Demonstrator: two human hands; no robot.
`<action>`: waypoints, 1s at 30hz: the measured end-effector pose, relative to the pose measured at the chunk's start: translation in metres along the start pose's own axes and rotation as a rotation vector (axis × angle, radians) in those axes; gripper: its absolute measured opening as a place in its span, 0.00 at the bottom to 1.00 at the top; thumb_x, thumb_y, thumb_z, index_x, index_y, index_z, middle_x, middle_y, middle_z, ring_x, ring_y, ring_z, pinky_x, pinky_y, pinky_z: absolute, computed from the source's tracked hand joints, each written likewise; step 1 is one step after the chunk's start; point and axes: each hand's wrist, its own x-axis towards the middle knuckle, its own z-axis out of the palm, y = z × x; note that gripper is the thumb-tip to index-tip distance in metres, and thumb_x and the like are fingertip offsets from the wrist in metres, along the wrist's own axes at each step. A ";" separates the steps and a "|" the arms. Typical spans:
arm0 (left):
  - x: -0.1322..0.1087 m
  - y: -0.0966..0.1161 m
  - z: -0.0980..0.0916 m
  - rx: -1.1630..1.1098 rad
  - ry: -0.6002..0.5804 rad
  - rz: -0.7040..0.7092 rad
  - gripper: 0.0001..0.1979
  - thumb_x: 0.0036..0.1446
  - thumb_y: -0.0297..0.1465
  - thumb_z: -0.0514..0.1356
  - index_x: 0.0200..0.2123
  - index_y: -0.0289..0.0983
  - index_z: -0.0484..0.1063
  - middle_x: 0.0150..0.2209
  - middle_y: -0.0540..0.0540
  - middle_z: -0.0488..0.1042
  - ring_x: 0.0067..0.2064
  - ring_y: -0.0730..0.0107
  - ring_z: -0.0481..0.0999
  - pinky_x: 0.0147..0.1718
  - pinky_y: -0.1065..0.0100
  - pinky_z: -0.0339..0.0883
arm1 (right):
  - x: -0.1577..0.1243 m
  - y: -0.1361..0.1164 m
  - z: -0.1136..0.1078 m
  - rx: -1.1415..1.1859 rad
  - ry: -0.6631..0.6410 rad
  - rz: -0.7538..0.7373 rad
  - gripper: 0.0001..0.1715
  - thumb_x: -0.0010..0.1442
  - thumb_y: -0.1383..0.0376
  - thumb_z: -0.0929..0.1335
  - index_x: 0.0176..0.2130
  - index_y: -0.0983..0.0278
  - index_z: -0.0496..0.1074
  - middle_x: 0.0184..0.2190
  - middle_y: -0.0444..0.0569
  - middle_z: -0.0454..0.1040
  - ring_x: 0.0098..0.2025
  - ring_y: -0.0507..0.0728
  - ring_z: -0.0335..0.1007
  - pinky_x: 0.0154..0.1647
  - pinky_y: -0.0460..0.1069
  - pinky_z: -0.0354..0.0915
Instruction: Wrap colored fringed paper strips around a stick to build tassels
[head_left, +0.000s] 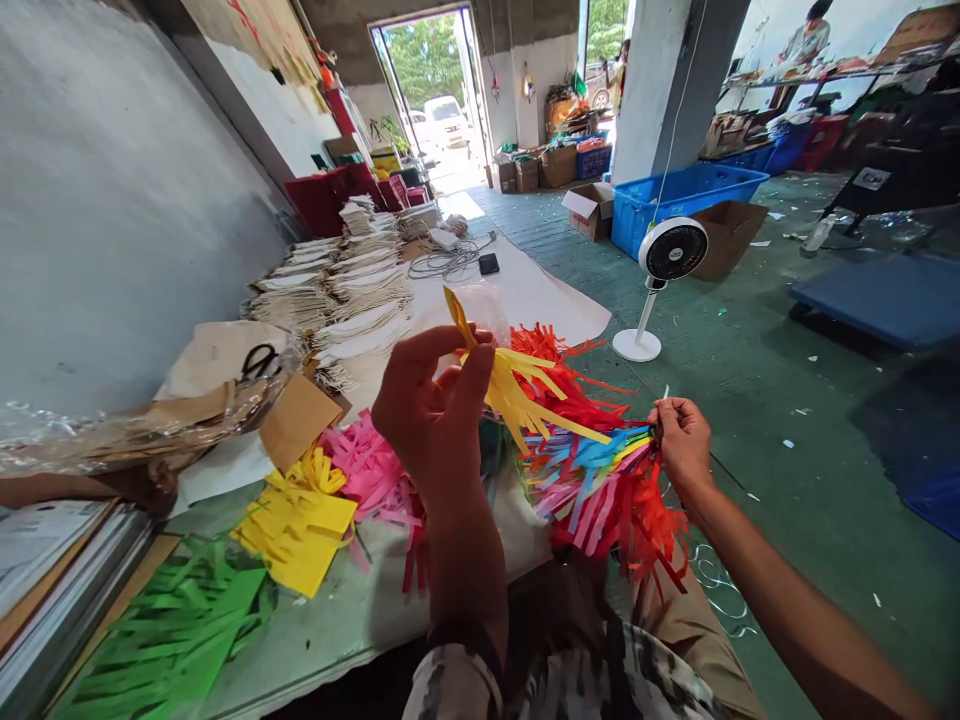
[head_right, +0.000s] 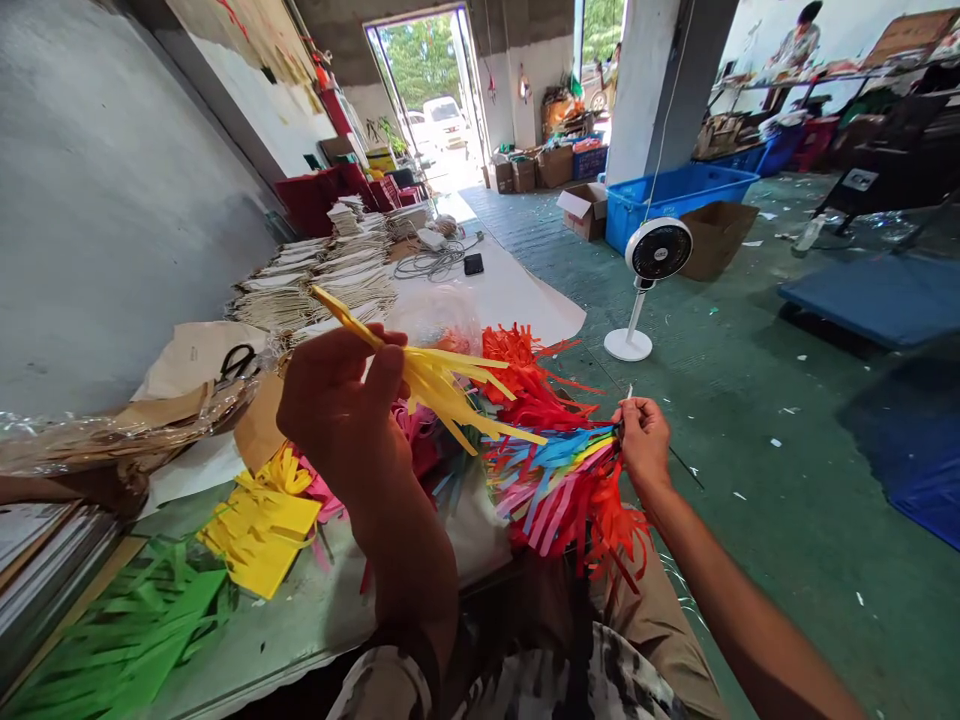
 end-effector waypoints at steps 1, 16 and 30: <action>0.000 0.000 0.000 0.003 0.001 0.001 0.11 0.56 0.22 0.77 0.40 0.40 0.86 0.40 0.52 0.87 0.40 0.74 0.88 0.29 0.78 0.77 | 0.000 0.000 0.000 -0.004 -0.001 -0.002 0.31 0.55 0.39 0.79 0.37 0.60 0.73 0.26 0.40 0.73 0.20 0.47 0.54 0.18 0.45 0.51; 0.002 -0.009 -0.005 0.083 -0.012 0.006 0.11 0.58 0.28 0.78 0.44 0.42 0.86 0.39 0.51 0.86 0.39 0.72 0.86 0.26 0.77 0.71 | 0.002 0.004 -0.001 -0.013 -0.004 -0.031 0.30 0.57 0.39 0.79 0.37 0.60 0.73 0.26 0.40 0.72 0.20 0.47 0.53 0.18 0.44 0.51; 0.001 -0.011 -0.005 0.175 -0.015 0.006 0.11 0.60 0.32 0.77 0.44 0.41 0.83 0.43 0.50 0.85 0.41 0.70 0.86 0.31 0.72 0.75 | 0.000 0.001 -0.001 -0.016 0.002 -0.013 0.31 0.56 0.38 0.79 0.38 0.60 0.74 0.27 0.40 0.74 0.21 0.47 0.54 0.19 0.45 0.51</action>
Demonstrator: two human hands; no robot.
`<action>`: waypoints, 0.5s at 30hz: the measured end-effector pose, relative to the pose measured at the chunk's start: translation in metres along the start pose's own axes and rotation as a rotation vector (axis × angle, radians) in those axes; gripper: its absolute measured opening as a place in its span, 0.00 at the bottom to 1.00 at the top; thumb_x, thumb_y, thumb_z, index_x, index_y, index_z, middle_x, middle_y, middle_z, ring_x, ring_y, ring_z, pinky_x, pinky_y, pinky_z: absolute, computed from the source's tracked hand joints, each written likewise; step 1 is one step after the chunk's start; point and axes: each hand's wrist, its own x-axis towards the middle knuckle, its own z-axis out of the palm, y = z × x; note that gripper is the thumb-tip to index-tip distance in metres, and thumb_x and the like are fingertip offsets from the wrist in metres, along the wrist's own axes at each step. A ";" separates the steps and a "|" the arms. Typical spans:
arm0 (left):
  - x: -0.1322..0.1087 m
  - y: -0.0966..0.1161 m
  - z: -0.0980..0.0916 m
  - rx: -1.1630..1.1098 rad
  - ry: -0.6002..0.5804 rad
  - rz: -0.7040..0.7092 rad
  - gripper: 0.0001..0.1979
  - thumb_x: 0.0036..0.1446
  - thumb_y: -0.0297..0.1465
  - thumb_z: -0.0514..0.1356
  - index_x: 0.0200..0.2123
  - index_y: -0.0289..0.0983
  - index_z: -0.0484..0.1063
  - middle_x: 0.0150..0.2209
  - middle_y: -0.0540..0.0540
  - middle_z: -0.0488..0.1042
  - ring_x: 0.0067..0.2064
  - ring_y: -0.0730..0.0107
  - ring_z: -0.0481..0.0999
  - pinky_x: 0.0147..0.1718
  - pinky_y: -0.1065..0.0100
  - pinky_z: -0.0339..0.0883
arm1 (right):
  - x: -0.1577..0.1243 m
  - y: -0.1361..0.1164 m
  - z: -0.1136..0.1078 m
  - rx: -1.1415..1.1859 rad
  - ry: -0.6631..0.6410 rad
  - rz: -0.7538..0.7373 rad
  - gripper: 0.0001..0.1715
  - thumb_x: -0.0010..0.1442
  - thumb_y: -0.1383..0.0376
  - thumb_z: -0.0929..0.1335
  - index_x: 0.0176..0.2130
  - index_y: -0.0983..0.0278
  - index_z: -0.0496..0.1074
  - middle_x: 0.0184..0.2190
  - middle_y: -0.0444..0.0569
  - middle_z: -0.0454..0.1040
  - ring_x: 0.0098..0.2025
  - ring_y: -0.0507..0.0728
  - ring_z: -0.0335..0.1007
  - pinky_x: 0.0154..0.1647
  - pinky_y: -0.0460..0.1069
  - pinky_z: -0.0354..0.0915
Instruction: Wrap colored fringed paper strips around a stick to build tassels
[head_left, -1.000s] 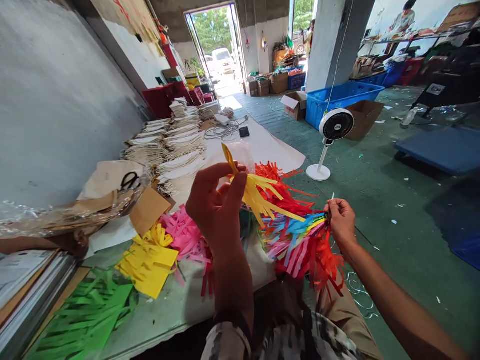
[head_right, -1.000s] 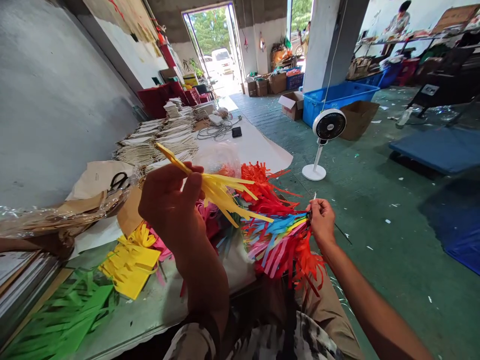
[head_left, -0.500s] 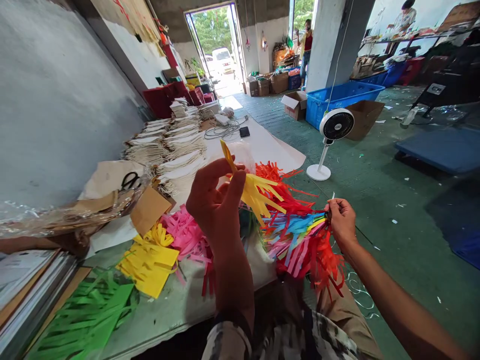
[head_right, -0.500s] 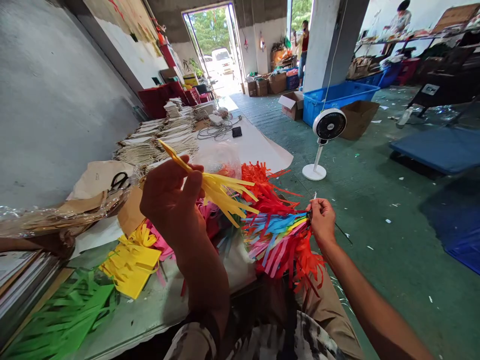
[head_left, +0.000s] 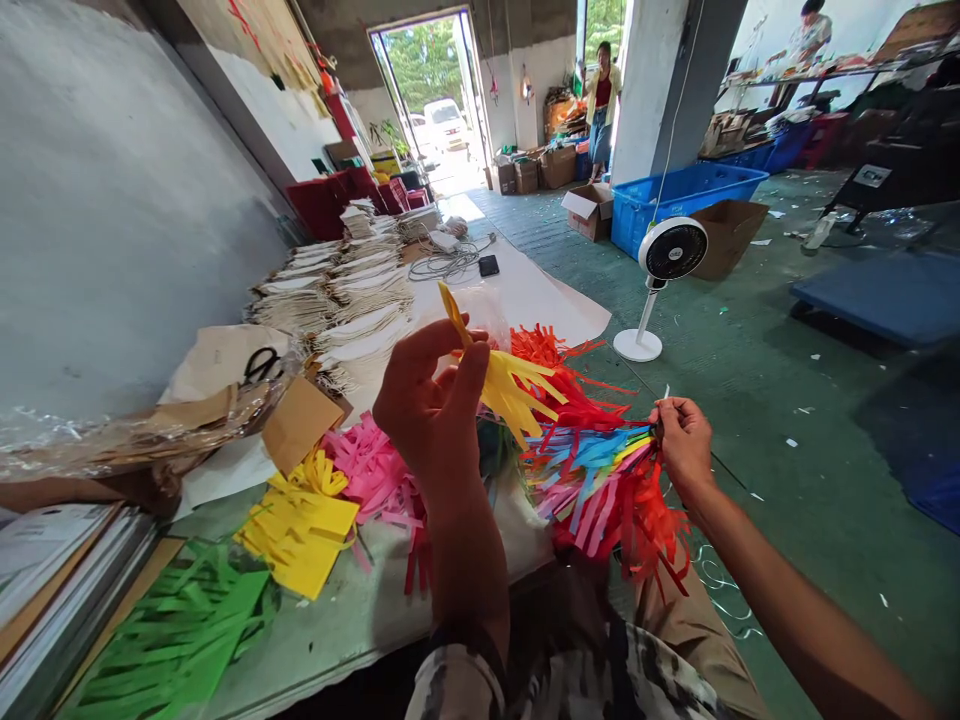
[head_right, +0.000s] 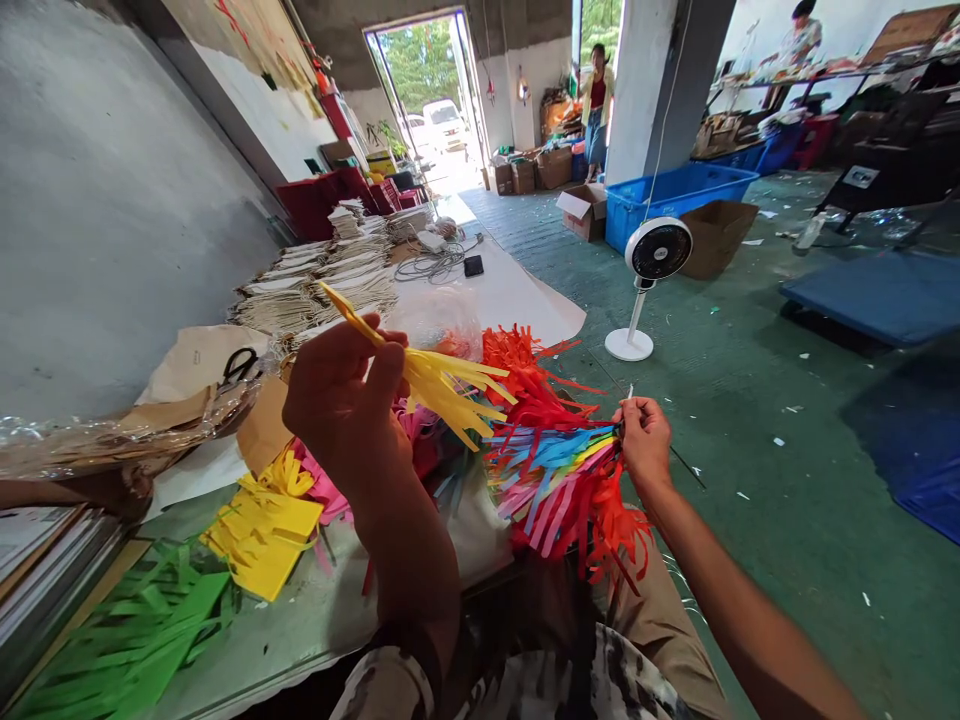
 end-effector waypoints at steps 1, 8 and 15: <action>0.000 0.001 0.000 -0.004 0.004 -0.007 0.11 0.60 0.31 0.77 0.44 0.41 0.83 0.43 0.50 0.85 0.42 0.70 0.86 0.31 0.72 0.75 | 0.000 0.000 0.000 0.000 0.004 -0.002 0.32 0.56 0.38 0.79 0.38 0.60 0.74 0.27 0.40 0.74 0.21 0.47 0.55 0.19 0.45 0.51; 0.001 0.006 0.002 -0.060 0.023 -0.041 0.10 0.57 0.26 0.76 0.42 0.40 0.85 0.43 0.48 0.87 0.40 0.71 0.86 0.28 0.73 0.72 | -0.003 -0.003 0.001 -0.003 0.000 0.010 0.30 0.57 0.39 0.78 0.39 0.60 0.73 0.26 0.40 0.73 0.21 0.47 0.54 0.19 0.45 0.52; 0.002 0.003 0.002 -0.072 0.021 -0.052 0.10 0.57 0.27 0.77 0.41 0.42 0.86 0.43 0.49 0.87 0.40 0.71 0.86 0.25 0.75 0.68 | -0.002 -0.001 0.000 -0.017 -0.005 -0.002 0.29 0.58 0.39 0.78 0.37 0.60 0.73 0.26 0.41 0.74 0.21 0.48 0.55 0.19 0.45 0.52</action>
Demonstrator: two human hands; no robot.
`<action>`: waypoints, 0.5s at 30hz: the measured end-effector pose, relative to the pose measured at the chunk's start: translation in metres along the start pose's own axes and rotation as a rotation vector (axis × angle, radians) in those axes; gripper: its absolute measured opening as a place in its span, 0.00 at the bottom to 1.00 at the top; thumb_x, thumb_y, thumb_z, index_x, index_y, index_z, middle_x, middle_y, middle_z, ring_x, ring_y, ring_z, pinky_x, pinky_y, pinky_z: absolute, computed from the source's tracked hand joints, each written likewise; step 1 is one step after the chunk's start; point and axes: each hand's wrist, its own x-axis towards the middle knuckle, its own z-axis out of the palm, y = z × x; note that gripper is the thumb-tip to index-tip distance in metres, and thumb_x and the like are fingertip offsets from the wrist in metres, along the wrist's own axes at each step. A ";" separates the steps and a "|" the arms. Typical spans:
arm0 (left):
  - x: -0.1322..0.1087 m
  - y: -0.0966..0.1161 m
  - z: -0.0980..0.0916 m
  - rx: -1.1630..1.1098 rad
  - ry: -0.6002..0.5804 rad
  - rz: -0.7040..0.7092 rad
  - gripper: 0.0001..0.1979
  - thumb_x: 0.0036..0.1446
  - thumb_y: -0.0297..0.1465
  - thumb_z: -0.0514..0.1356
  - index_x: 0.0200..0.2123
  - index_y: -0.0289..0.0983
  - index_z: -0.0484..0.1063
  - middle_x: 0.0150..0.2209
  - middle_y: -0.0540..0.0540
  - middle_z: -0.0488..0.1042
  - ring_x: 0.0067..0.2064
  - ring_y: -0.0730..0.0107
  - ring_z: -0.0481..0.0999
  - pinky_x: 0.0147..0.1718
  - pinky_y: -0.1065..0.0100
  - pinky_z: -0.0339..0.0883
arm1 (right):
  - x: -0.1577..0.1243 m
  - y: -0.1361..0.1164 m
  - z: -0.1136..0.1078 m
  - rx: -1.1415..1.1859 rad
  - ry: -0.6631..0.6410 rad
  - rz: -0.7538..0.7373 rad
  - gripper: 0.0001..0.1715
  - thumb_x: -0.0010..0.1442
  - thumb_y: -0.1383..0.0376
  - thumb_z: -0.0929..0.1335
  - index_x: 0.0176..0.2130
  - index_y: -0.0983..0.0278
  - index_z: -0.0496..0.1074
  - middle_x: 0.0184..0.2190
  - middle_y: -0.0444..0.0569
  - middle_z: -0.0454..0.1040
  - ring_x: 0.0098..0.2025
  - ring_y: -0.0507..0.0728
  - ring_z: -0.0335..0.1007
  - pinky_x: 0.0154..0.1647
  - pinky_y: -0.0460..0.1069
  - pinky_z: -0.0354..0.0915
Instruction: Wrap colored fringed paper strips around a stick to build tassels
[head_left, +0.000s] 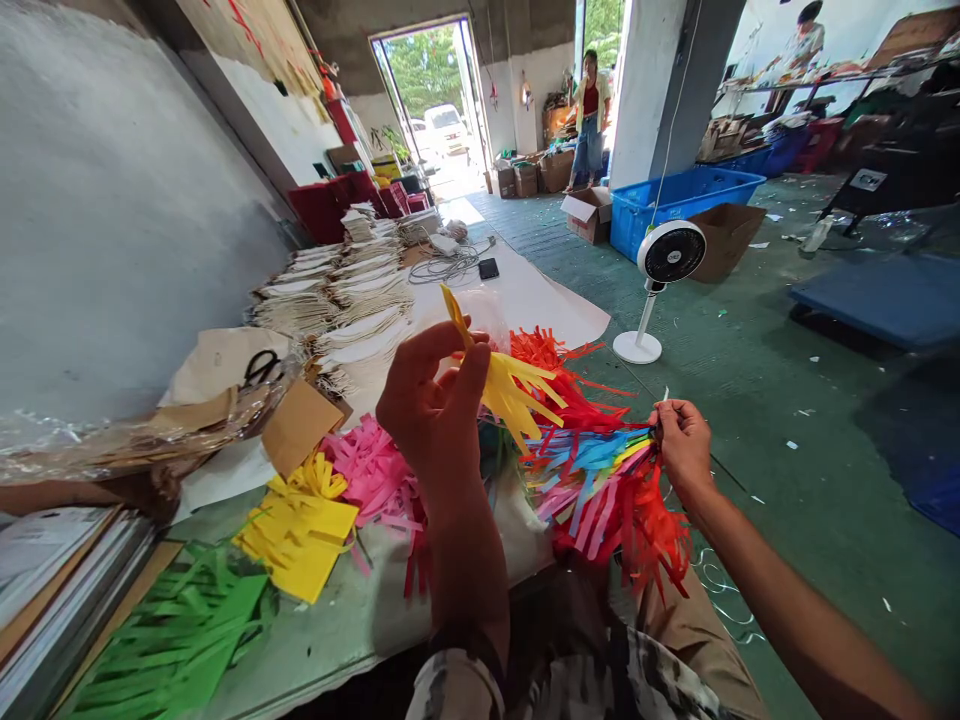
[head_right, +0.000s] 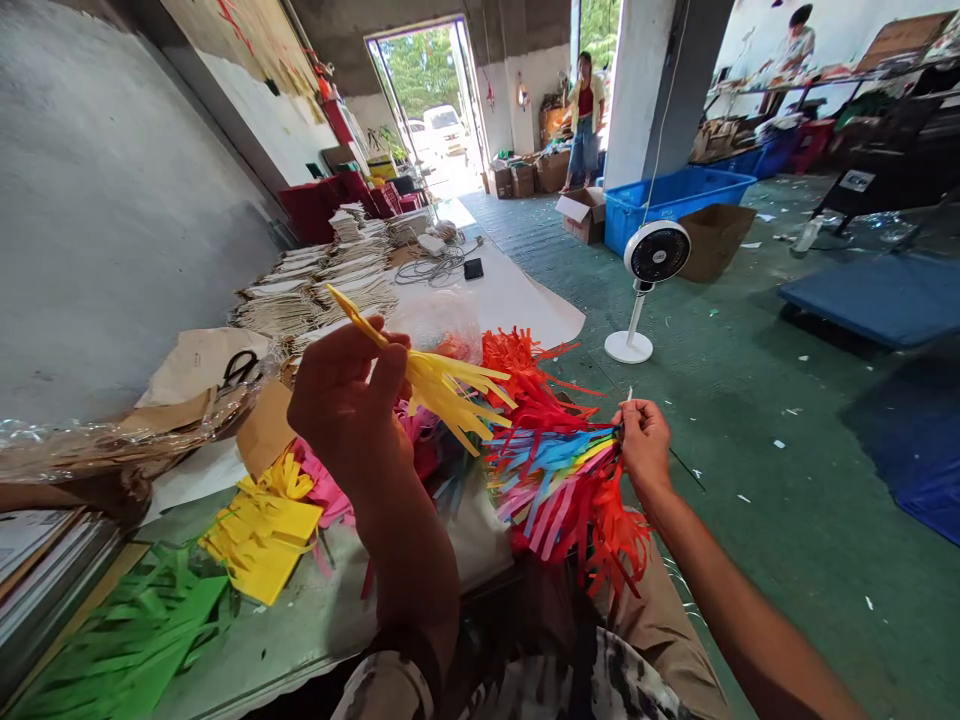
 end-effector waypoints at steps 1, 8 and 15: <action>0.000 -0.001 0.000 -0.006 -0.002 0.003 0.10 0.57 0.27 0.77 0.41 0.42 0.86 0.43 0.49 0.87 0.40 0.71 0.86 0.25 0.75 0.68 | 0.000 0.000 0.000 -0.001 0.000 -0.003 0.29 0.58 0.39 0.78 0.37 0.60 0.73 0.26 0.41 0.73 0.21 0.48 0.55 0.19 0.45 0.52; 0.001 -0.005 0.002 0.023 0.010 0.006 0.09 0.56 0.29 0.77 0.40 0.41 0.86 0.43 0.48 0.87 0.39 0.72 0.85 0.23 0.76 0.66 | 0.001 -0.001 0.001 0.005 0.006 -0.004 0.31 0.56 0.38 0.78 0.38 0.59 0.73 0.26 0.41 0.74 0.21 0.48 0.55 0.19 0.45 0.51; 0.000 0.000 0.002 0.019 0.006 -0.023 0.09 0.56 0.29 0.78 0.40 0.41 0.86 0.43 0.47 0.87 0.40 0.71 0.85 0.25 0.75 0.68 | 0.000 -0.004 0.002 0.015 0.007 0.024 0.33 0.54 0.37 0.79 0.38 0.60 0.73 0.26 0.40 0.74 0.20 0.47 0.54 0.18 0.45 0.50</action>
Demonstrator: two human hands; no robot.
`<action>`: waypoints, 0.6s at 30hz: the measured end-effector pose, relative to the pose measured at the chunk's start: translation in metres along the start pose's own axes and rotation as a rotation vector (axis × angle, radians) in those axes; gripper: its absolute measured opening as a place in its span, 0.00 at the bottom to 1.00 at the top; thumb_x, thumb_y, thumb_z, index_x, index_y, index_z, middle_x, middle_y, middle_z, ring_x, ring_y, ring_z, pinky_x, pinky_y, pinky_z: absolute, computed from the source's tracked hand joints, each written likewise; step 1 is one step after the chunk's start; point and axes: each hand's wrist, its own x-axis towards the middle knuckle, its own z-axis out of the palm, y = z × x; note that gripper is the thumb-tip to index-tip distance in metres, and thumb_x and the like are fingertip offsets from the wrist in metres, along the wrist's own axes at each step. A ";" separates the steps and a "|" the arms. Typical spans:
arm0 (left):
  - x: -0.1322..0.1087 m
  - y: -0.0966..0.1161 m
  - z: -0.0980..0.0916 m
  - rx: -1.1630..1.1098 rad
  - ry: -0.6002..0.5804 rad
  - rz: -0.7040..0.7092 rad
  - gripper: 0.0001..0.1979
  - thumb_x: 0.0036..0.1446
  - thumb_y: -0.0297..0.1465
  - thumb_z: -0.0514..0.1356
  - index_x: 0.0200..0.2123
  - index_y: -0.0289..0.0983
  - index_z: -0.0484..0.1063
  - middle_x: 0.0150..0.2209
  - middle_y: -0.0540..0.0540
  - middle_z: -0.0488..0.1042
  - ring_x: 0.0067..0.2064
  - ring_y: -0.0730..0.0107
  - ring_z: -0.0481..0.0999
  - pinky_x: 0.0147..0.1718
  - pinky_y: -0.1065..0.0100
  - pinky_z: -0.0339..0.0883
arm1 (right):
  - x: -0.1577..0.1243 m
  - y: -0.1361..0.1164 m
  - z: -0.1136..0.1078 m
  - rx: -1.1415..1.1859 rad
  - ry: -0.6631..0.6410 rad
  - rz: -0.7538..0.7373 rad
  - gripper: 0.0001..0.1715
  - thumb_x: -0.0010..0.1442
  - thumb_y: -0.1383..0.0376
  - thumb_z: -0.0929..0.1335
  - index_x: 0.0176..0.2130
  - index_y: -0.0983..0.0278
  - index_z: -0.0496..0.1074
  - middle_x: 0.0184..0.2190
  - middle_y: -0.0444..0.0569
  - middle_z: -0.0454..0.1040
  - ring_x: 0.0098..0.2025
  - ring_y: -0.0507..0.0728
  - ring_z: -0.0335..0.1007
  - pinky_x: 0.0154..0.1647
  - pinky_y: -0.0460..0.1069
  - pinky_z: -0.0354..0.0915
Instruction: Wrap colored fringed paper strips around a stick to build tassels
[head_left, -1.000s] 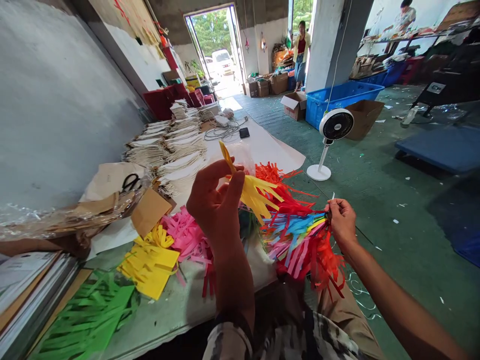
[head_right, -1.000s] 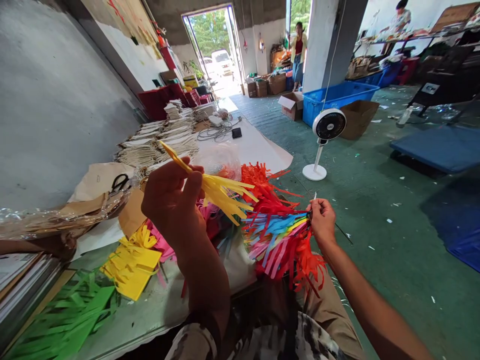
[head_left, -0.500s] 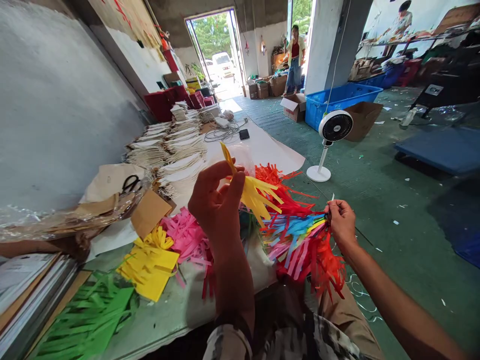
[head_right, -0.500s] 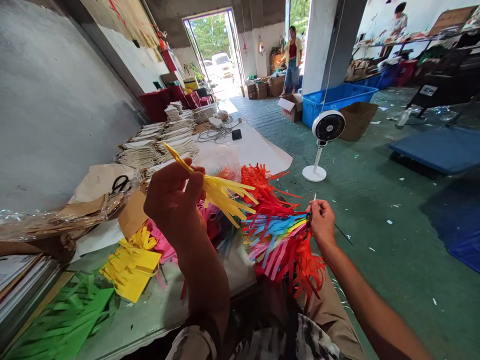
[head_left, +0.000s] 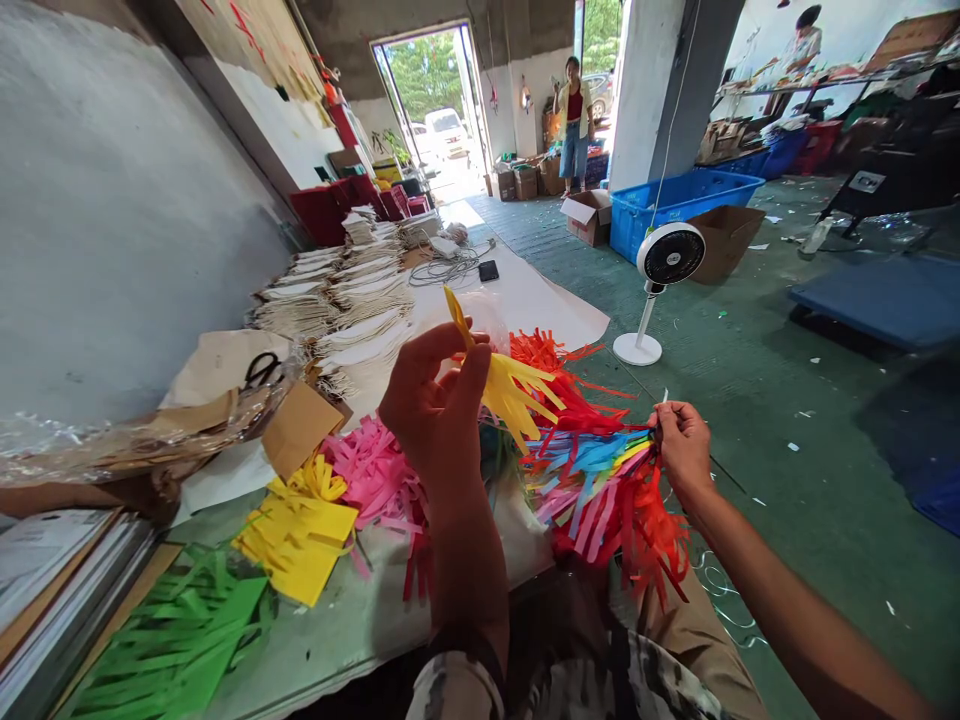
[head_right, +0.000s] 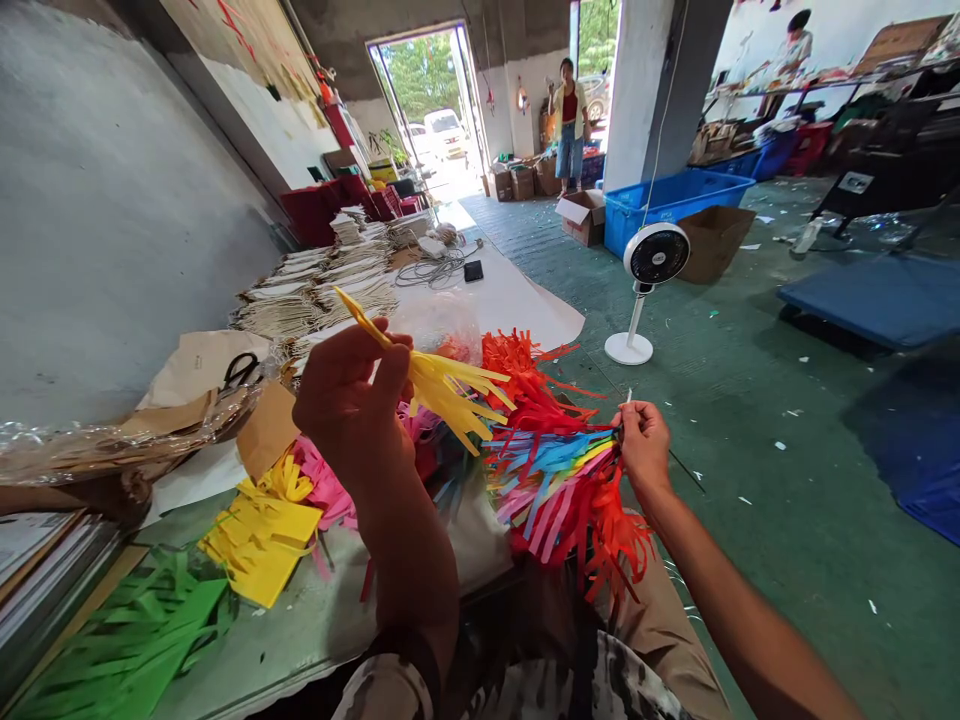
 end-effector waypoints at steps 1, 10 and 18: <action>0.000 -0.001 0.000 0.000 -0.004 0.004 0.09 0.57 0.28 0.77 0.40 0.41 0.86 0.44 0.47 0.87 0.40 0.71 0.85 0.25 0.75 0.68 | 0.000 0.000 0.000 -0.003 0.001 0.000 0.33 0.54 0.37 0.79 0.38 0.60 0.73 0.26 0.40 0.74 0.20 0.47 0.54 0.18 0.45 0.51; 0.000 -0.005 -0.001 0.036 -0.013 0.019 0.10 0.57 0.30 0.78 0.42 0.43 0.86 0.44 0.48 0.87 0.40 0.71 0.85 0.24 0.75 0.68 | 0.001 0.001 -0.001 0.002 -0.007 -0.018 0.32 0.55 0.37 0.79 0.38 0.60 0.73 0.26 0.40 0.74 0.21 0.47 0.55 0.19 0.44 0.53; 0.001 -0.008 -0.001 0.011 -0.031 0.028 0.10 0.58 0.29 0.77 0.42 0.43 0.85 0.45 0.49 0.86 0.40 0.72 0.85 0.26 0.75 0.71 | 0.001 0.002 0.000 -0.004 0.001 -0.031 0.33 0.55 0.36 0.78 0.37 0.60 0.73 0.25 0.41 0.74 0.21 0.48 0.55 0.20 0.45 0.52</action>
